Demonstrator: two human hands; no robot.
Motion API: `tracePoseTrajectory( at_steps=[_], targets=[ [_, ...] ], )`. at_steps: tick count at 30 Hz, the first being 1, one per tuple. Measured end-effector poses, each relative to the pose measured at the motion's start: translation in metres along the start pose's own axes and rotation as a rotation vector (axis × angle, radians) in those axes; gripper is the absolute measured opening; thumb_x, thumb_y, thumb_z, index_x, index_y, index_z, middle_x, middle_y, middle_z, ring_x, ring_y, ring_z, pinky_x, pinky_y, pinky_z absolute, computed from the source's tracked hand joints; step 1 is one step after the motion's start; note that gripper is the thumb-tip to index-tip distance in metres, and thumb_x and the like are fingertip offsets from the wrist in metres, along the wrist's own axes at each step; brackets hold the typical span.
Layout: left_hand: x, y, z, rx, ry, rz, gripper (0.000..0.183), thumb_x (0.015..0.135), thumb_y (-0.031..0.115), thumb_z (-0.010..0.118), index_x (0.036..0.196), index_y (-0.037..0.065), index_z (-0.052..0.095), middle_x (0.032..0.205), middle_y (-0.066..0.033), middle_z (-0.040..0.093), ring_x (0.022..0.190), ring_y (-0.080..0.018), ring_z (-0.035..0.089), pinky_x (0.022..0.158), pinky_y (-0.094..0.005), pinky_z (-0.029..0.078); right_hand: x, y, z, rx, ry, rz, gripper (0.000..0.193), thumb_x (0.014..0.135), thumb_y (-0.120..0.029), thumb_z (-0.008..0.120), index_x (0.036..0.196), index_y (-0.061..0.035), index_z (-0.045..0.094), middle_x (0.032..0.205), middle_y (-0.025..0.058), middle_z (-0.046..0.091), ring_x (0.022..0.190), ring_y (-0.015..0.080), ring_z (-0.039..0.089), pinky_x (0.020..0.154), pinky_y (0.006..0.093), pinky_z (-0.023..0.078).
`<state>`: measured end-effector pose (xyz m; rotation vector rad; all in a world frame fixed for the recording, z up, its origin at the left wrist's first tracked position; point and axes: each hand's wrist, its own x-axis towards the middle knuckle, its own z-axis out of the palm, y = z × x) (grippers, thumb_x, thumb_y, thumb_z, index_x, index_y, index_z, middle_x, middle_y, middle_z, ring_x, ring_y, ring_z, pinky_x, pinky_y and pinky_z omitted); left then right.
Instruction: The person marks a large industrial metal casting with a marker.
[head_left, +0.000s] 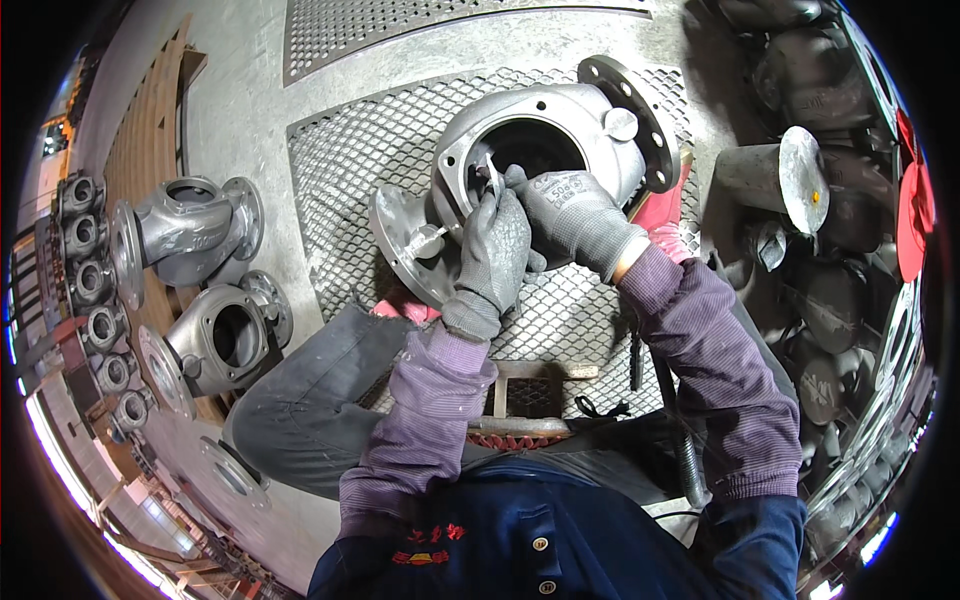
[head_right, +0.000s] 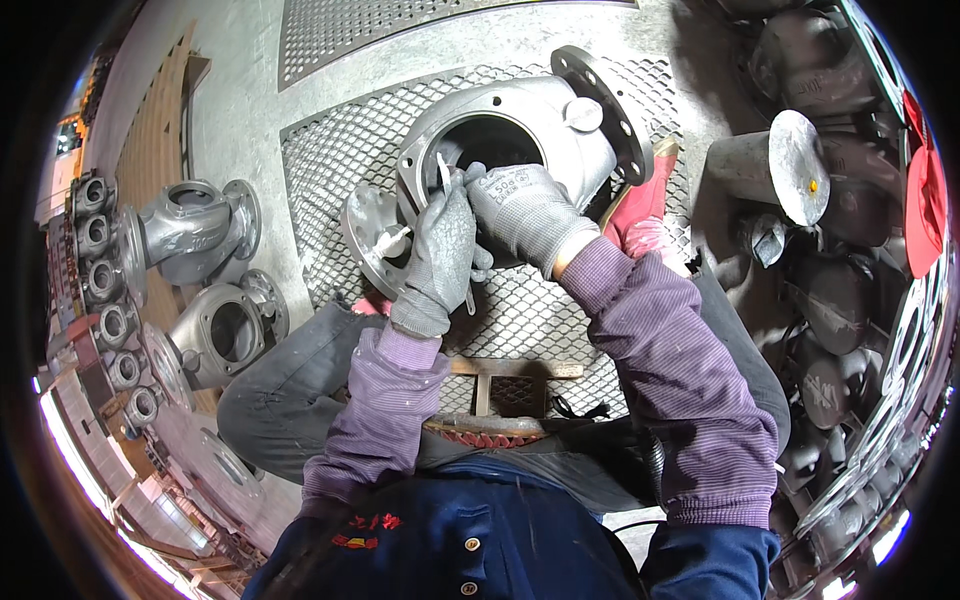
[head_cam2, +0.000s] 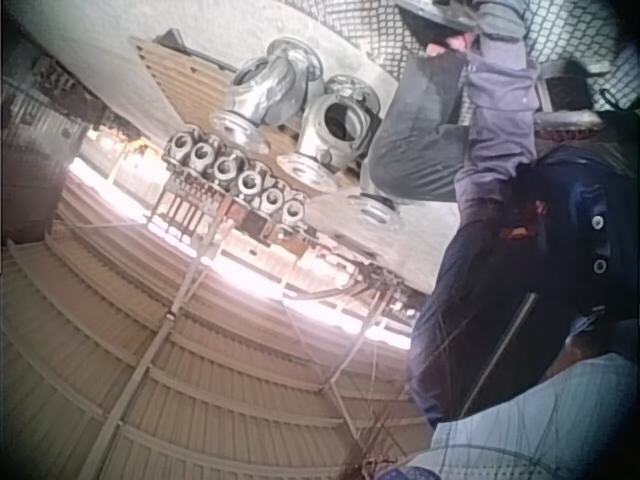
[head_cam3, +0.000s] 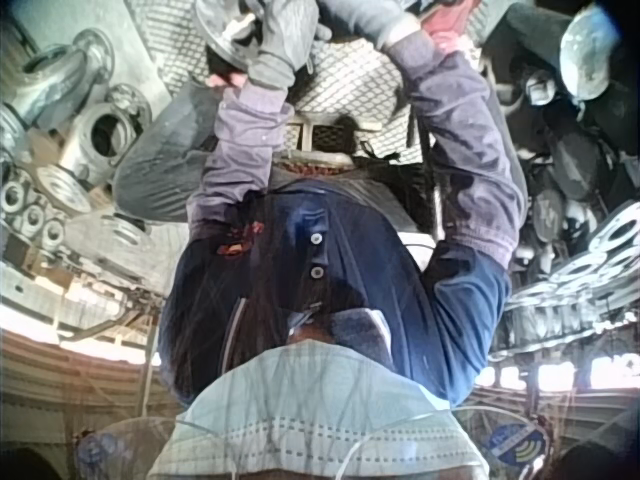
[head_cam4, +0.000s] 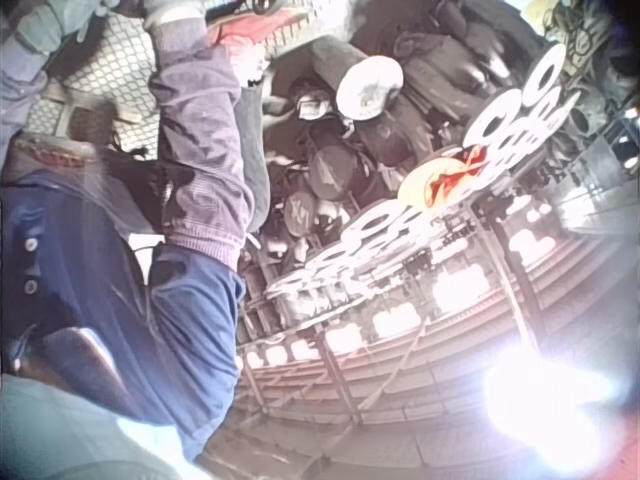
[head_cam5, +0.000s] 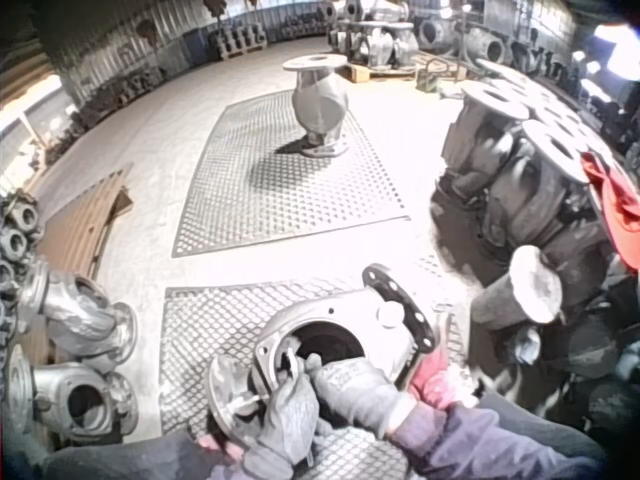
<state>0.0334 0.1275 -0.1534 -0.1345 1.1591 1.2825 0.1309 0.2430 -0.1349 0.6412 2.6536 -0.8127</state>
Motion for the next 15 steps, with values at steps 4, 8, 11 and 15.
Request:
tracePoseTrajectory(
  at_steps=[4, 8, 11, 15],
  targets=[
    [-0.0012, 0.0005, 0.0007, 0.078, -0.021, 0.012, 0.06, 0.099, 0.046, 0.036, 0.15, 0.014, 0.029, 0.154, 0.0017, 0.037, 0.041, -0.0247, 0.059, 0.032, -0.0309, 0.048, -0.0004, -0.0002, 0.0032, -0.028, 0.062, -0.011, 0.032, 0.1, -0.018, 0.039, 0.102, 0.005, 0.061, 0.081, 0.0183, 0.071, 0.076, 0.0322, 0.071, 0.061, 0.0428, 0.056],
    [-0.0021, 0.0006, 0.0015, 0.036, -0.035, 0.018, 0.061, 0.099, 0.046, 0.037, 0.149, 0.012, 0.03, 0.154, 0.0013, 0.036, 0.041, -0.0241, 0.059, 0.033, -0.0308, 0.049, -0.0018, 0.001, 0.003, -0.042, 0.056, -0.046, 0.029, 0.098, -0.018, 0.042, 0.104, 0.0049, 0.06, 0.083, 0.018, 0.071, 0.077, 0.0314, 0.071, 0.061, 0.0427, 0.056],
    [-0.0024, 0.0003, 0.0014, 0.125, -0.024, 0.051, 0.061, 0.099, 0.046, 0.038, 0.148, 0.011, 0.031, 0.154, 0.0013, 0.036, 0.041, -0.0234, 0.059, 0.033, -0.0299, 0.049, -0.0017, 0.0003, 0.0002, -0.072, 0.033, -0.046, 0.029, 0.097, -0.017, 0.044, 0.105, 0.0047, 0.06, 0.083, 0.0175, 0.071, 0.077, 0.0314, 0.072, 0.061, 0.0425, 0.056],
    [-0.0021, -0.0004, 0.0004, 0.273, -0.038, 0.099, 0.06, 0.099, 0.046, 0.037, 0.148, 0.011, 0.032, 0.154, -0.0006, 0.037, 0.042, -0.0226, 0.06, 0.033, -0.0286, 0.048, -0.0013, -0.0032, -0.0035, -0.029, -0.028, 0.038, 0.029, 0.096, -0.017, 0.044, 0.106, 0.0045, 0.061, 0.084, 0.0175, 0.071, 0.078, 0.032, 0.072, 0.062, 0.0422, 0.056]
  ],
)
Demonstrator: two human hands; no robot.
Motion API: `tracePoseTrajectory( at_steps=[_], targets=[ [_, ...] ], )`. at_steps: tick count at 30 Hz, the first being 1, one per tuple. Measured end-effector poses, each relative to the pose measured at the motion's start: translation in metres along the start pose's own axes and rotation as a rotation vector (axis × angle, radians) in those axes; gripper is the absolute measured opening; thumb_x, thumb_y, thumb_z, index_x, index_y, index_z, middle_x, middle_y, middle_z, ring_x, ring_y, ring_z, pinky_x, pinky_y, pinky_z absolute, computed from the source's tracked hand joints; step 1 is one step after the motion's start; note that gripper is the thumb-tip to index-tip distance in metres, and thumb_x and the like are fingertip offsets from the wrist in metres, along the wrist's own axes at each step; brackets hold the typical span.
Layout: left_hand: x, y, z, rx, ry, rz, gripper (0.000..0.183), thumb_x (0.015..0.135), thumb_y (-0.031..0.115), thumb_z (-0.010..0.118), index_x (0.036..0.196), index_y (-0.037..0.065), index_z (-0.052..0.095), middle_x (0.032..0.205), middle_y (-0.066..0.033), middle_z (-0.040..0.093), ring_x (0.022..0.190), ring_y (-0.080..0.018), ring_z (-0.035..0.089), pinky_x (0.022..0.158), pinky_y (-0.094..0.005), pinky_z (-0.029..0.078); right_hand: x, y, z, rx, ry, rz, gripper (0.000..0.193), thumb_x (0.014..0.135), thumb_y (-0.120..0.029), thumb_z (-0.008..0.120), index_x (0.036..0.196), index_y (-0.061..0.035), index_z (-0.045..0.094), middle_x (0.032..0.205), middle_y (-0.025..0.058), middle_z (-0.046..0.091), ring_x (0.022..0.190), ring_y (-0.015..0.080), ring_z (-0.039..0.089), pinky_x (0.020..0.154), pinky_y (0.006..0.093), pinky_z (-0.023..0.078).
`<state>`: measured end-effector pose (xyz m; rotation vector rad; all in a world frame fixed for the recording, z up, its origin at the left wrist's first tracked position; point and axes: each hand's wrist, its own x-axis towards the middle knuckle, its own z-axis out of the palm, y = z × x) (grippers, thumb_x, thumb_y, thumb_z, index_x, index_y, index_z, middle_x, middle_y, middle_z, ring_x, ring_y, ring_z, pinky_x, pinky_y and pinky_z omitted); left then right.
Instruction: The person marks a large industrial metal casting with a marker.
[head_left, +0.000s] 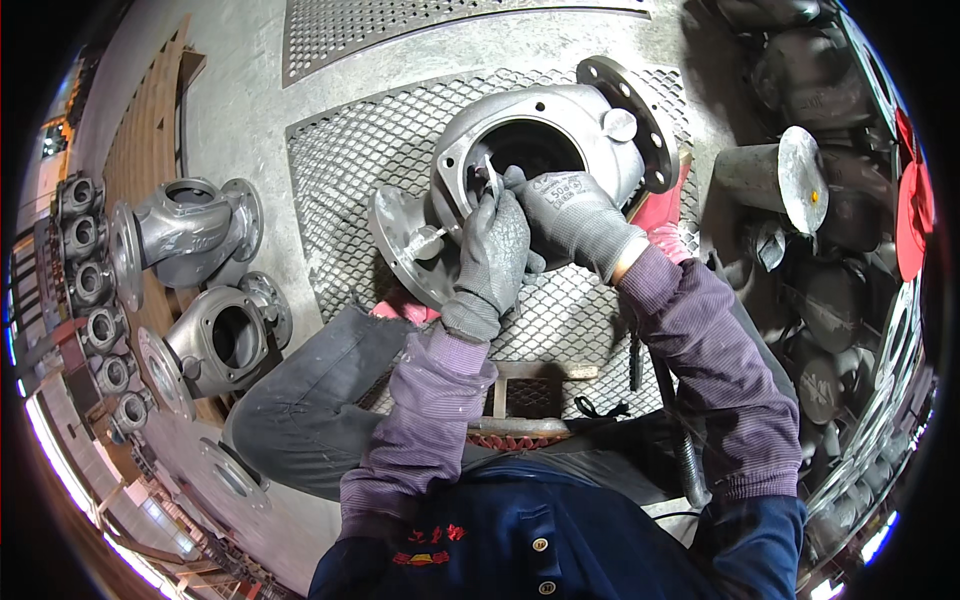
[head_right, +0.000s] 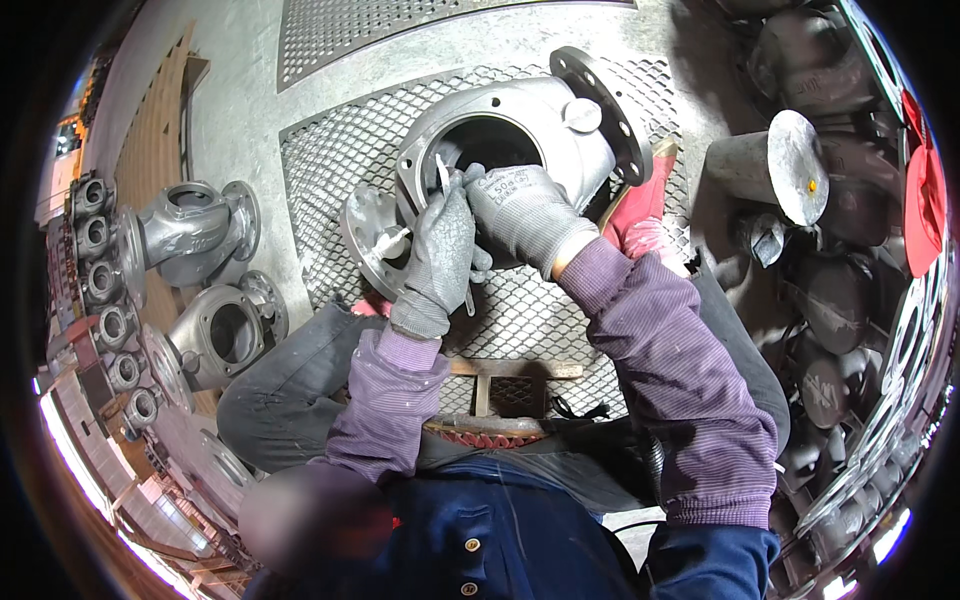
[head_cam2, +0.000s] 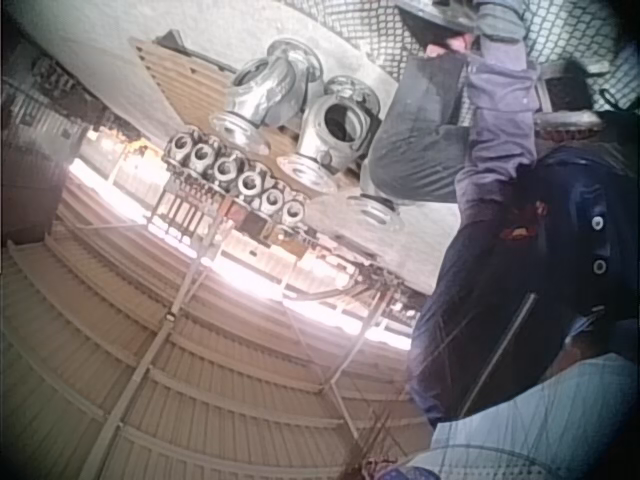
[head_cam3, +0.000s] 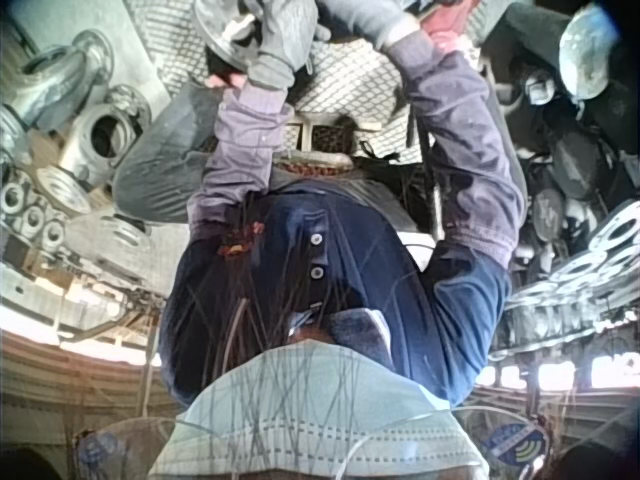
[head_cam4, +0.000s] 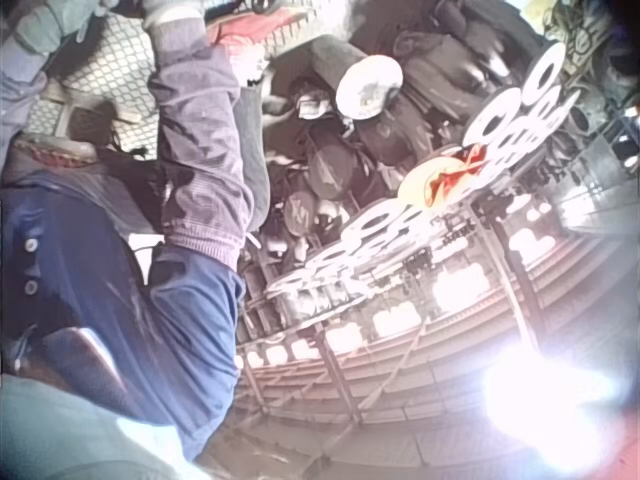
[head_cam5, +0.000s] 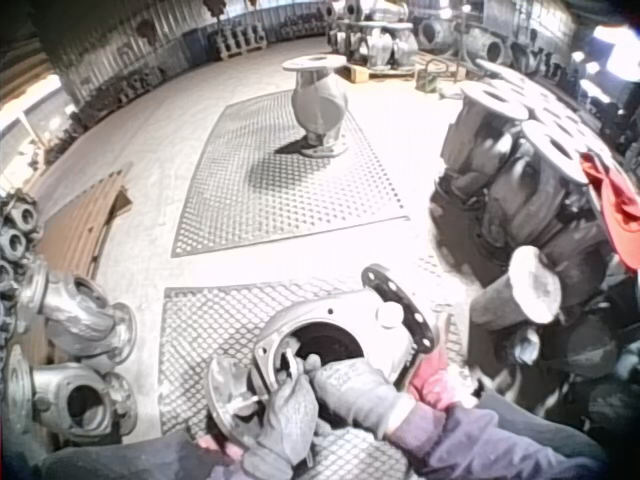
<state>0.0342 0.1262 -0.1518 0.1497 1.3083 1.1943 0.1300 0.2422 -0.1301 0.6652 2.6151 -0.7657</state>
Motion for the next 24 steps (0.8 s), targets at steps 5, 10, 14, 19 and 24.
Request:
tracePoseTrajectory(
  at_steps=[5, 10, 14, 19, 24],
  targets=[
    [0.001, 0.0, -0.001, 0.007, 0.04, -0.016, 0.057, 0.101, 0.044, 0.037, 0.148, 0.013, 0.033, 0.151, -0.0006, 0.042, 0.043, -0.0233, 0.061, 0.031, -0.0297, 0.048, -0.001, -0.001, -0.003, 0.039, -0.03, -0.004, 0.039, 0.1, -0.025, 0.036, 0.099, 0.0021, 0.064, 0.083, 0.0186, 0.071, 0.08, 0.0339, 0.071, 0.067, 0.0438, 0.056],
    [-0.001, 0.001, 0.001, -0.173, 0.043, -0.059, 0.055, 0.102, 0.045, 0.035, 0.147, 0.015, 0.034, 0.14, -0.002, 0.052, 0.042, -0.0227, 0.061, 0.031, -0.0298, 0.048, 0.0, 0.0, -0.003, -0.023, -0.012, -0.041, 0.03, 0.097, -0.017, 0.043, 0.098, 0.0036, 0.066, 0.085, 0.0191, 0.072, 0.08, 0.0326, 0.072, 0.066, 0.0438, 0.057],
    [-0.003, 0.003, 0.005, -0.208, 0.11, -0.106, 0.053, 0.102, 0.046, 0.034, 0.146, 0.017, 0.037, 0.125, -0.0046, 0.059, 0.042, -0.0222, 0.062, 0.029, -0.0302, 0.047, 0.001, 0.0, -0.003, 0.004, -0.02, -0.048, 0.03, 0.097, -0.017, 0.044, 0.101, 0.004, 0.065, 0.086, 0.0187, 0.072, 0.08, 0.0323, 0.072, 0.065, 0.0434, 0.057],
    [-0.004, 0.007, 0.01, -0.178, 0.113, -0.124, 0.054, 0.102, 0.051, 0.035, 0.145, 0.02, 0.042, 0.112, -0.0068, 0.064, 0.04, -0.0187, 0.058, 0.03, -0.0279, 0.045, 0.002, -0.001, -0.002, -0.019, -0.01, -0.014, 0.036, 0.099, -0.023, 0.039, 0.101, 0.0021, 0.064, 0.085, 0.0187, 0.071, 0.082, 0.0331, 0.071, 0.067, 0.0433, 0.056],
    [-0.005, 0.01, 0.012, -0.118, 0.17, -0.196, 0.055, 0.101, 0.051, 0.036, 0.146, 0.02, 0.041, 0.122, -0.0037, 0.061, 0.04, -0.0184, 0.057, 0.031, -0.0281, 0.044, 0.002, -0.002, 0.0, 0.02, -0.002, 0.024, 0.053, 0.105, -0.035, 0.028, 0.094, -0.0016, 0.068, 0.087, 0.0216, 0.07, 0.086, 0.0363, 0.069, 0.075, 0.0457, 0.056]
  ],
)
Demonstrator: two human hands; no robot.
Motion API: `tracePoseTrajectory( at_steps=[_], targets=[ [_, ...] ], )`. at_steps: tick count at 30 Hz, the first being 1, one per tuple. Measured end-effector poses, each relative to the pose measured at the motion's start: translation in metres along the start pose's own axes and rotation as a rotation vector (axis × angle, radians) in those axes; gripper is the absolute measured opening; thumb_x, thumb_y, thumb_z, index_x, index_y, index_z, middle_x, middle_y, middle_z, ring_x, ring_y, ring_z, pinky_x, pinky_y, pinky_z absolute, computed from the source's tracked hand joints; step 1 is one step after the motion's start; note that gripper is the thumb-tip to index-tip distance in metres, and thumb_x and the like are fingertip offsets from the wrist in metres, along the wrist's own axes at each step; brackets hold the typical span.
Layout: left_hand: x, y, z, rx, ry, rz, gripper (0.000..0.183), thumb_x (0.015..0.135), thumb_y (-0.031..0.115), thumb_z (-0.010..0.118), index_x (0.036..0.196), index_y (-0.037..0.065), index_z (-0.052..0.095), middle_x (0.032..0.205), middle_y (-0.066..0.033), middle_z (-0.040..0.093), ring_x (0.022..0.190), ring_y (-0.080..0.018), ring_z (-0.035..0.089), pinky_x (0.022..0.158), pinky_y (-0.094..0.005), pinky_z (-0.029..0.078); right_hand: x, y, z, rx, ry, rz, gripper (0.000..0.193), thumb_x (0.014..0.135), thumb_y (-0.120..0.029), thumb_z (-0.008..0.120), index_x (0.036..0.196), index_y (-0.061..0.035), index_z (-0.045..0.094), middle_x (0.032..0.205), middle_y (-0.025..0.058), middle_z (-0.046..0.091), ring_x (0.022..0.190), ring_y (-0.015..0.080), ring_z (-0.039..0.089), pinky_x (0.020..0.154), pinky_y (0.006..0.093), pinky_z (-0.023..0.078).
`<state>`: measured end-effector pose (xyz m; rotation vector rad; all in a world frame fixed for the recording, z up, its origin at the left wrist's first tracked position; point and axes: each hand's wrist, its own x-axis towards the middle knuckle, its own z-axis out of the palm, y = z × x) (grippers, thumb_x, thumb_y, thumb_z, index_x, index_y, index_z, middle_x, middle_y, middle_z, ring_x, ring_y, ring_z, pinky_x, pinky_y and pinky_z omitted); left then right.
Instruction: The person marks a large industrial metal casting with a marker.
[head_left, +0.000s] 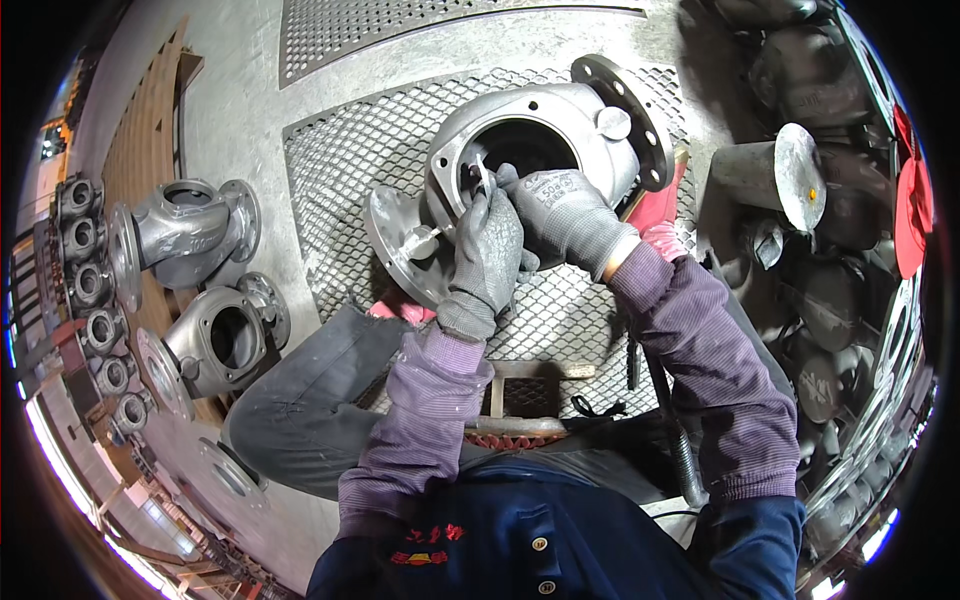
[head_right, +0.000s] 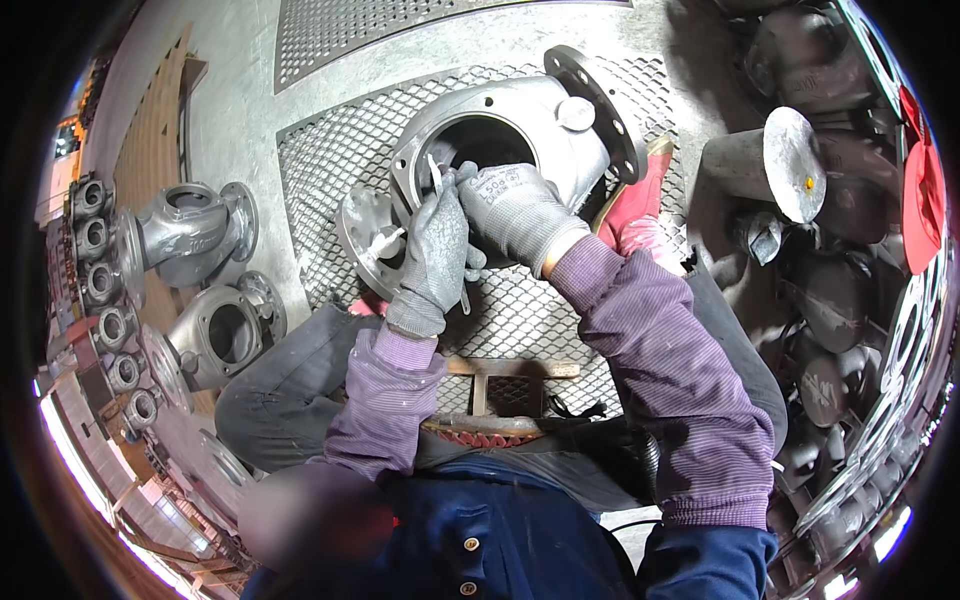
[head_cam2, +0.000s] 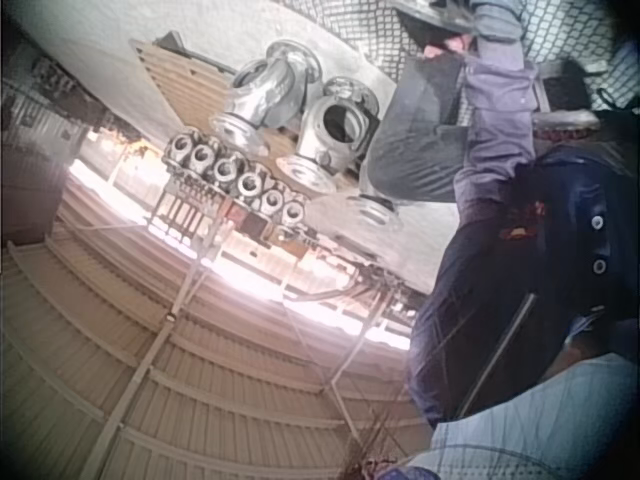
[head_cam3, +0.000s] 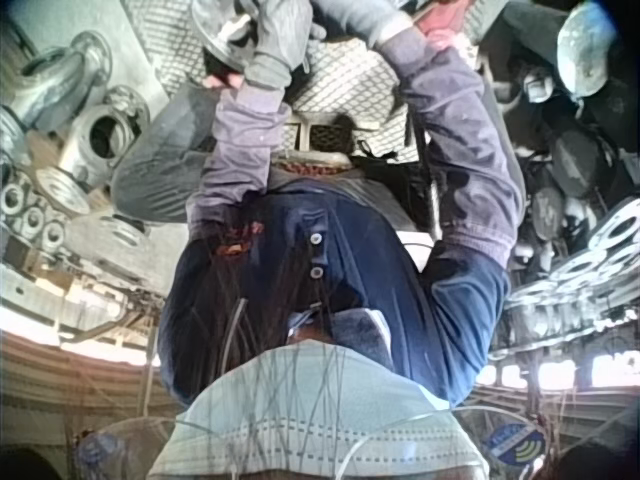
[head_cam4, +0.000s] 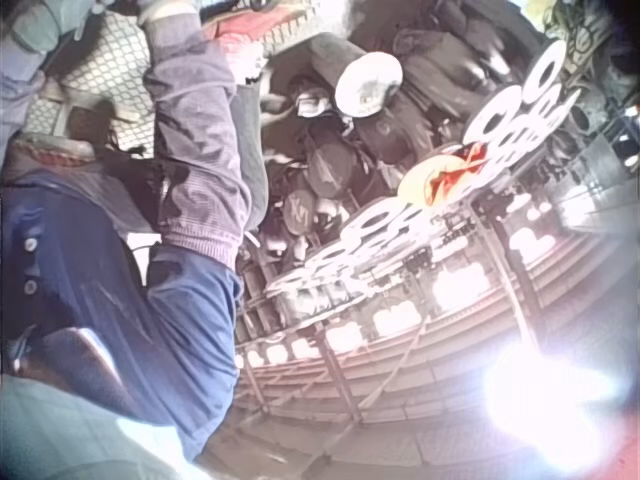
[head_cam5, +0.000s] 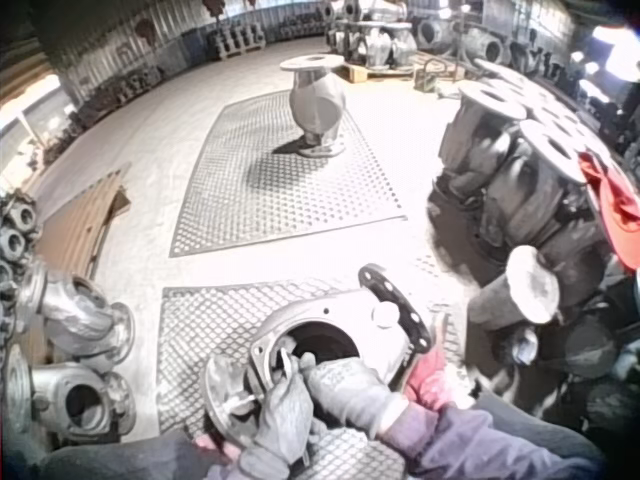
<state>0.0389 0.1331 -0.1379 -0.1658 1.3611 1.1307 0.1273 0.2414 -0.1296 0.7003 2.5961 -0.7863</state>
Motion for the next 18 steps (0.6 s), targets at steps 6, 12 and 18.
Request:
tracePoseTrajectory(
  at_steps=[6, 12, 18],
  targets=[
    [0.0021, -0.0049, -0.0037, -0.013, -0.068, 0.128, 0.056, 0.1, 0.049, 0.036, 0.148, 0.02, 0.036, 0.137, 0.0008, 0.053, 0.041, -0.0201, 0.057, 0.031, -0.0295, 0.043, -0.0018, 0.0037, -0.0016, -0.059, 0.052, -0.081, 0.024, 0.092, -0.015, 0.05, 0.103, 0.003, 0.062, 0.083, 0.0172, 0.071, 0.08, 0.0308, 0.072, 0.063, 0.0417, 0.057],
    [0.0088, -0.0066, -0.0076, -0.116, -0.1, 0.044, 0.058, 0.1, 0.048, 0.037, 0.149, 0.017, 0.035, 0.149, 0.0034, 0.043, 0.04, -0.021, 0.058, 0.03, -0.0302, 0.044, -0.0002, 0.0036, -0.0033, -0.046, -0.018, -0.075, 0.026, 0.092, -0.017, 0.051, 0.105, 0.0031, 0.061, 0.086, 0.0186, 0.072, 0.082, 0.0315, 0.072, 0.066, 0.0422, 0.057],
    [0.0083, -0.0079, -0.0081, -0.177, -0.124, 0.094, 0.057, 0.1, 0.046, 0.037, 0.148, 0.015, 0.035, 0.15, 0.0002, 0.043, 0.041, -0.0219, 0.059, 0.03, -0.0317, 0.045, 0.001, 0.0046, -0.0035, -0.028, -0.039, -0.047, 0.033, 0.096, -0.025, 0.045, 0.093, -0.0017, 0.069, 0.087, 0.0208, 0.07, 0.083, 0.0359, 0.07, 0.072, 0.0452, 0.056]
  ],
)
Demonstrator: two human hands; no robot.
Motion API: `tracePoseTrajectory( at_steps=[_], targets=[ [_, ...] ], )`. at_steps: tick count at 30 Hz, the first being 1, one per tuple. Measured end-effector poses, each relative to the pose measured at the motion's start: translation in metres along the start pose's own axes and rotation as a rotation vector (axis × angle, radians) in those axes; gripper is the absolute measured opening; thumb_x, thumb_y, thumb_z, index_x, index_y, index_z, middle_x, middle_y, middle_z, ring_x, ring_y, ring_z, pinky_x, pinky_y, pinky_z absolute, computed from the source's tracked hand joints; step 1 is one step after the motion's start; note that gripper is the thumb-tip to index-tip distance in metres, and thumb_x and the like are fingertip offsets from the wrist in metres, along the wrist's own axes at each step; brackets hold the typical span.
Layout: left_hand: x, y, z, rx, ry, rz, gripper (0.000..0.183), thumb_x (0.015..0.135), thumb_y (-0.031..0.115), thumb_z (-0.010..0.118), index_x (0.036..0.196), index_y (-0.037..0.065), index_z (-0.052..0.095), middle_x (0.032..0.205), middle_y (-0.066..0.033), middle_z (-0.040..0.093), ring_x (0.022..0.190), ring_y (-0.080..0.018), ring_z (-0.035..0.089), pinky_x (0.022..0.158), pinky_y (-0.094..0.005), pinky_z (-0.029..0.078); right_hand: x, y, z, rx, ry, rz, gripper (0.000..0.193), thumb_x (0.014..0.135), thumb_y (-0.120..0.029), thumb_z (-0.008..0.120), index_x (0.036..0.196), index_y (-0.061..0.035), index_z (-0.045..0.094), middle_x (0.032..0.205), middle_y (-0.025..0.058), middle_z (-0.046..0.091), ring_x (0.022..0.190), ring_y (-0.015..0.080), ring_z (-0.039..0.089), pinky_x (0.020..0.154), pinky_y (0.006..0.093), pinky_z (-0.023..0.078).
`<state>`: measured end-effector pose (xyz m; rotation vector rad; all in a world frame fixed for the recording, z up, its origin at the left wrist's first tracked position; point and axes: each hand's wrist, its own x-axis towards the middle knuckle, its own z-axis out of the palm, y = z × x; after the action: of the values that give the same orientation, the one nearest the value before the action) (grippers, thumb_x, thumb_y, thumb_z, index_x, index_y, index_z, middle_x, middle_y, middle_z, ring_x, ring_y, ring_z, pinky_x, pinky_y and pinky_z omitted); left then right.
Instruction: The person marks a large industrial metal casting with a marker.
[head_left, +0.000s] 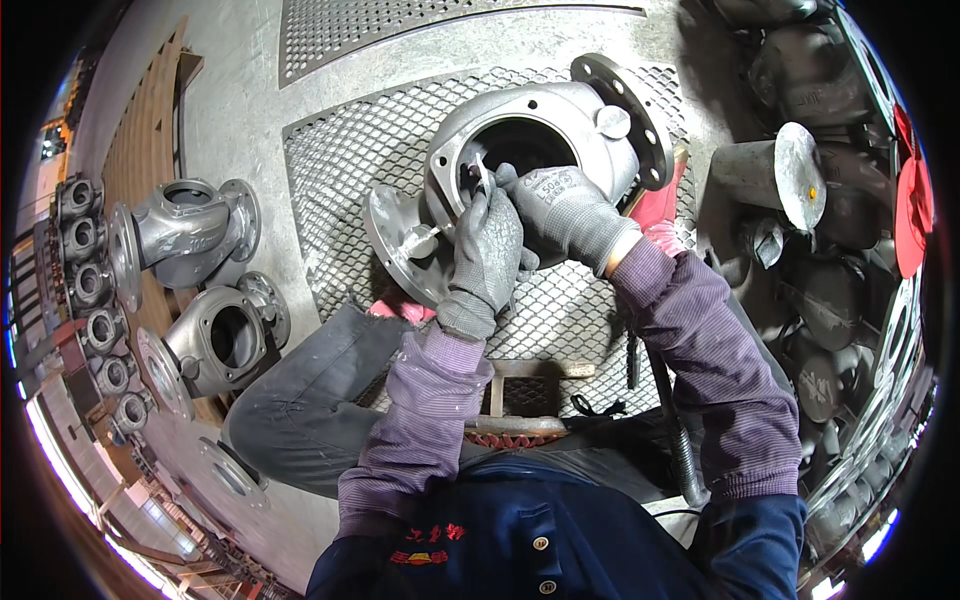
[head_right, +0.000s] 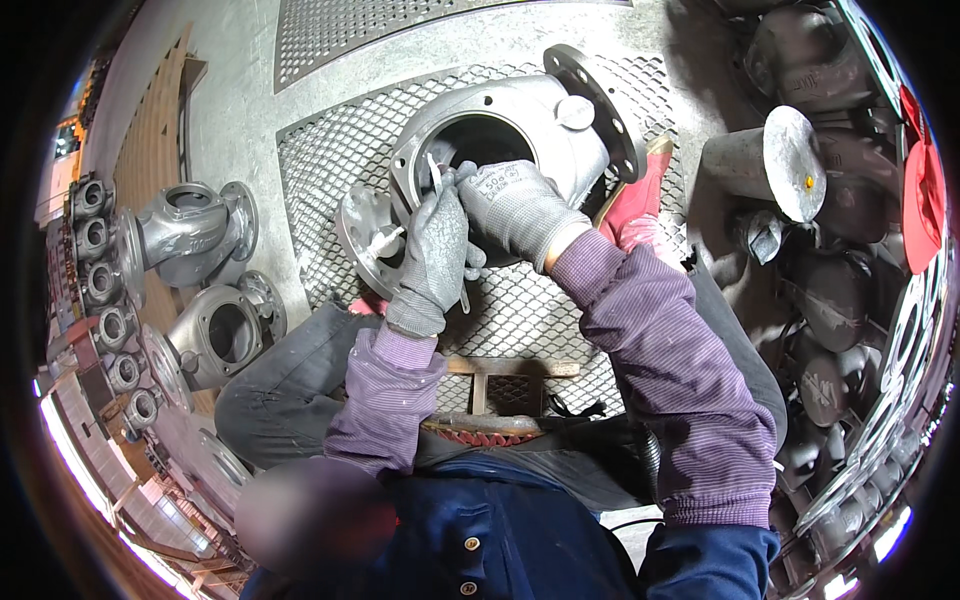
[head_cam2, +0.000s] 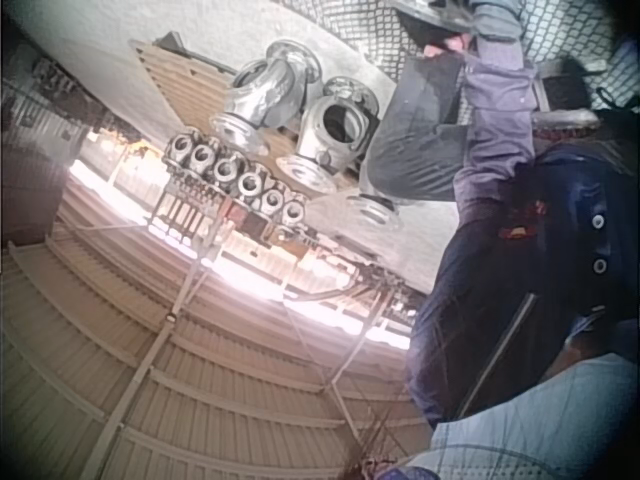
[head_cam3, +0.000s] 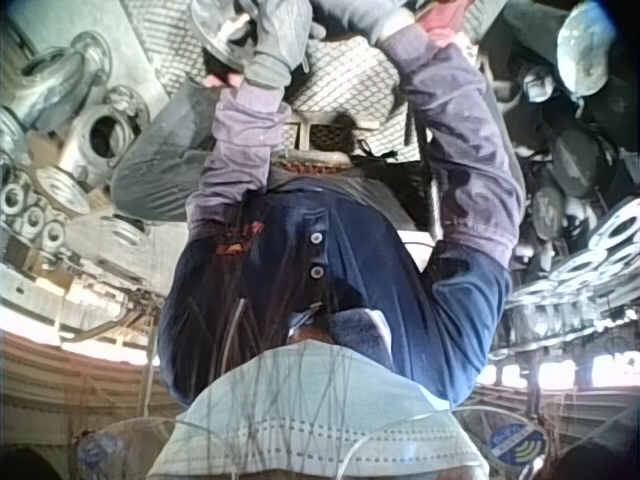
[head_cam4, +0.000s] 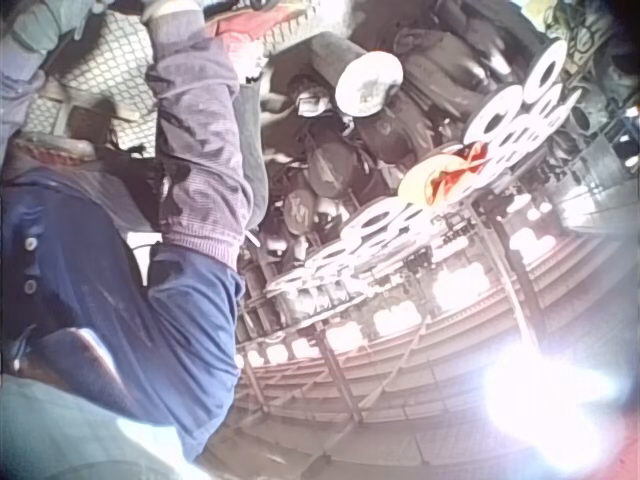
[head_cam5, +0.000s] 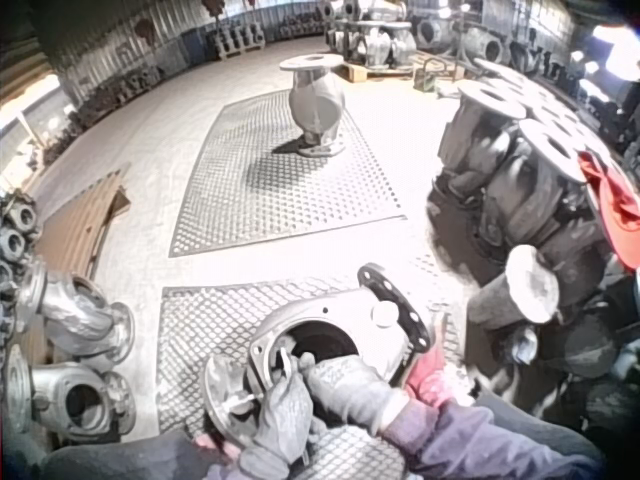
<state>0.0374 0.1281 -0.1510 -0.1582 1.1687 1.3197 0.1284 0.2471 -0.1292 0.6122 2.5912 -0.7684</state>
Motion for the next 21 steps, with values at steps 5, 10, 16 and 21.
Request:
tracePoseTrajectory(
  at_steps=[5, 10, 16, 21],
  targets=[
    [0.0017, 0.002, -0.0034, -0.056, -0.005, -0.044, 0.054, 0.101, 0.044, 0.037, 0.147, 0.016, 0.036, 0.147, 0.0015, 0.046, 0.042, -0.0231, 0.06, 0.03, -0.0328, 0.045, 0.0025, 0.001, 0.0003, -0.031, -0.009, -0.051, 0.026, 0.093, -0.015, 0.048, 0.099, 0.0026, 0.066, 0.09, 0.0195, 0.072, 0.084, 0.0318, 0.072, 0.068, 0.043, 0.057],
    [-0.0007, 0.0014, -0.0033, -0.013, 0.067, -0.07, 0.051, 0.101, 0.046, 0.037, 0.146, 0.022, 0.038, 0.128, -0.0022, 0.057, 0.042, -0.023, 0.06, 0.03, -0.0329, 0.045, 0.0005, -0.0045, 0.0026, -0.009, 0.039, -0.031, 0.024, 0.091, -0.015, 0.051, 0.1, 0.0023, 0.064, 0.087, 0.0187, 0.072, 0.082, 0.0308, 0.072, 0.066, 0.0424, 0.057],
    [-0.0005, 0.0041, 0.0004, 0.084, 0.053, -0.068, 0.053, 0.1, 0.051, 0.038, 0.147, 0.026, 0.039, 0.111, -0.0047, 0.064, 0.042, -0.0217, 0.06, 0.03, -0.0301, 0.044, 0.0004, -0.0044, 0.0008, 0.015, 0.038, -0.015, 0.025, 0.091, -0.016, 0.051, 0.105, 0.002, 0.062, 0.085, 0.0175, 0.072, 0.08, 0.031, 0.072, 0.064, 0.0422, 0.057],
    [0.0005, 0.0023, -0.002, 0.3, 0.074, 0.005, 0.055, 0.1, 0.05, 0.038, 0.148, 0.023, 0.038, 0.105, -0.0049, 0.065, 0.041, -0.0222, 0.059, 0.03, -0.0308, 0.046, 0.0043, -0.0012, 0.0012, 0.067, -0.007, 0.005, 0.025, 0.092, -0.016, 0.05, 0.105, 0.002, 0.063, 0.088, 0.0181, 0.072, 0.083, 0.0318, 0.072, 0.066, 0.0426, 0.057]
  ],
)
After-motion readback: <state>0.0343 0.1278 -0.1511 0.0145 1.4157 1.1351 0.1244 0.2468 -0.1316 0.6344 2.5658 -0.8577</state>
